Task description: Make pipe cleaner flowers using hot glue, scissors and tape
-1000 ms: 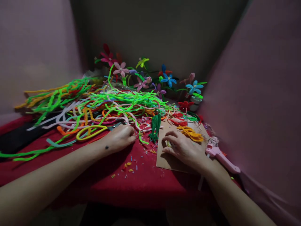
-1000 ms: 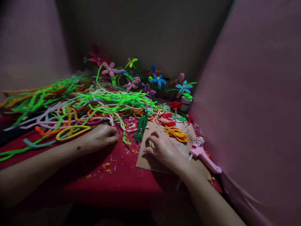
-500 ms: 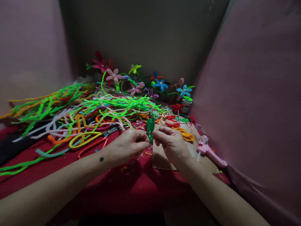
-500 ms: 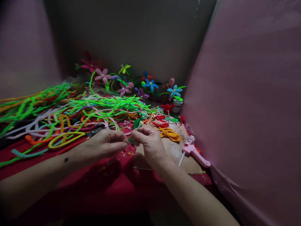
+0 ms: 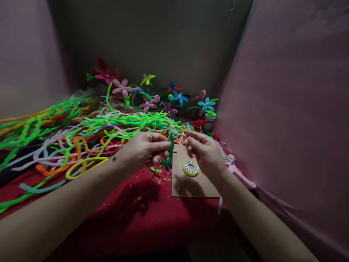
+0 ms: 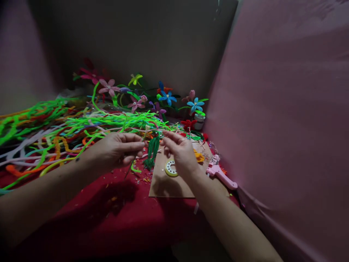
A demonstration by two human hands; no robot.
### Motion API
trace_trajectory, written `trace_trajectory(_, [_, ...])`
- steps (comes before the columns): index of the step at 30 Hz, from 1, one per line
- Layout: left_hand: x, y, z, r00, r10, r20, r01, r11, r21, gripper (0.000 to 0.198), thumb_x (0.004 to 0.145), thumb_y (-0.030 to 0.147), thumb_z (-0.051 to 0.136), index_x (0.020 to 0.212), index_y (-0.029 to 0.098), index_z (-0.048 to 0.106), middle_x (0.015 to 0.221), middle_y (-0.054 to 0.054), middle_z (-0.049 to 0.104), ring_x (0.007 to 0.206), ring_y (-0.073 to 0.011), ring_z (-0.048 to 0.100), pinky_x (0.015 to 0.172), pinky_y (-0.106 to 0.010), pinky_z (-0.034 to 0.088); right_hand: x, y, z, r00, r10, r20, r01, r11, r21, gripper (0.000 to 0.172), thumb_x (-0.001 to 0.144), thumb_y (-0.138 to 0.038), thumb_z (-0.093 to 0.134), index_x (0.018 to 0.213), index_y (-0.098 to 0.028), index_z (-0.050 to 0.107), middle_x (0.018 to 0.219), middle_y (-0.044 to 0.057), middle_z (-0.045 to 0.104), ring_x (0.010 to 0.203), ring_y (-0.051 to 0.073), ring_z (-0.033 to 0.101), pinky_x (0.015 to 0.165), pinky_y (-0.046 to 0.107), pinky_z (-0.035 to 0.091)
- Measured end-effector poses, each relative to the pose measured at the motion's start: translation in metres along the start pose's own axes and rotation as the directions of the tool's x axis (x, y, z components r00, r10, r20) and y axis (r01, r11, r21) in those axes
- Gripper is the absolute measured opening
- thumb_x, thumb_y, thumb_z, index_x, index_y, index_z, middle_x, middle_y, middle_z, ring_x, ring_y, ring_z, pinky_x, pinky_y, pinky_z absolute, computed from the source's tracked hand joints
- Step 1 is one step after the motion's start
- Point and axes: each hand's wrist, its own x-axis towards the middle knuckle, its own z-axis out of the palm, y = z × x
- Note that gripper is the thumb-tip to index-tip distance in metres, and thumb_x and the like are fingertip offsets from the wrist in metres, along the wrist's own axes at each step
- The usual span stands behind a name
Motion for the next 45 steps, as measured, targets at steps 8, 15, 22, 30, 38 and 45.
trace_trajectory(8, [0.017, -0.021, -0.008, 0.988, 0.105, -0.113, -0.116, 0.989, -0.093, 0.016, 0.072, 0.028, 0.070, 0.068, 0.013, 0.066, 0.053, 0.000, 0.058, 0.039, -0.0019, 0.034, 0.037, -0.016, 0.023, 0.058, -0.003, -0.063, 0.921, -0.305, -0.241, 0.175, 0.878, -0.445, 0.024, 0.070, -0.030, 0.057, 0.085, -0.015, 0.069, 0.060, 0.000, 0.060, 0.044, 0.008, 0.044, 0.045, 0.024, 0.034])
trace_trajectory(15, [0.018, -0.041, -0.006, 0.993, 0.007, -0.114, -0.035, 0.970, -0.239, 0.018, 0.077, 0.025, 0.064, 0.065, 0.015, 0.055, 0.050, 0.005, 0.045, 0.043, -0.0046, 0.035, 0.041, -0.016, 0.030, 0.055, 0.014, -0.093, 0.959, -0.279, -0.059, 0.102, 0.527, -0.843, 0.016, 0.066, -0.030, 0.064, 0.068, -0.016, 0.073, 0.059, 0.004, 0.067, 0.054, 0.014, 0.055, 0.054, 0.027, 0.039])
trace_trajectory(22, [0.016, -0.047, -0.002, 0.998, -0.010, -0.069, -0.012, 0.952, -0.305, 0.016, 0.080, 0.028, 0.061, 0.071, 0.017, 0.053, 0.051, 0.007, 0.038, 0.041, -0.0053, 0.030, 0.038, -0.017, 0.029, 0.056, 0.016, -0.101, 0.961, -0.272, 0.055, 0.118, 0.220, -0.968, 0.018, 0.076, -0.024, 0.056, 0.072, -0.020, 0.073, 0.071, 0.006, 0.071, 0.063, 0.016, 0.058, 0.060, 0.029, 0.038])
trace_trajectory(30, [0.016, -0.046, -0.002, 0.992, -0.060, -0.114, 0.033, 0.974, -0.226, 0.022, 0.080, 0.031, 0.064, 0.069, 0.016, 0.052, 0.048, 0.008, 0.037, 0.039, -0.0033, 0.031, 0.037, -0.014, 0.028, 0.054, 0.029, -0.101, 0.966, -0.059, 0.253, 0.258, 0.097, -0.961, 0.005, 0.068, -0.029, 0.070, 0.066, -0.025, 0.073, 0.063, 0.000, 0.065, 0.058, 0.013, 0.051, 0.053, 0.025, 0.030])
trace_trajectory(38, [0.017, -0.042, -0.011, 0.996, 0.010, -0.091, -0.033, 0.965, -0.260, 0.014, 0.081, 0.027, 0.060, 0.075, 0.015, 0.055, 0.048, 0.007, 0.042, 0.036, -0.0038, 0.033, 0.035, -0.015, 0.031, 0.052, 0.026, -0.095, 0.919, -0.265, 0.290, 0.329, 0.115, -0.937, 0.015, 0.082, -0.017, 0.052, 0.076, -0.019, 0.066, 0.075, 0.003, 0.063, 0.067, 0.014, 0.054, 0.062, 0.026, 0.038])
trace_trajectory(45, [0.023, -0.044, -0.018, 0.986, 0.012, -0.164, -0.050, 0.973, -0.227, 0.011, 0.082, 0.026, 0.057, 0.083, 0.015, 0.058, 0.055, 0.003, 0.054, 0.033, -0.0050, 0.038, 0.028, -0.015, 0.026, 0.043, 0.015, -0.087, 0.691, -0.715, 0.102, 0.322, 0.179, -0.930, 0.015, 0.086, -0.024, 0.049, 0.077, -0.019, 0.059, 0.071, 0.002, 0.055, 0.065, 0.015, 0.051, 0.064, 0.028, 0.041])
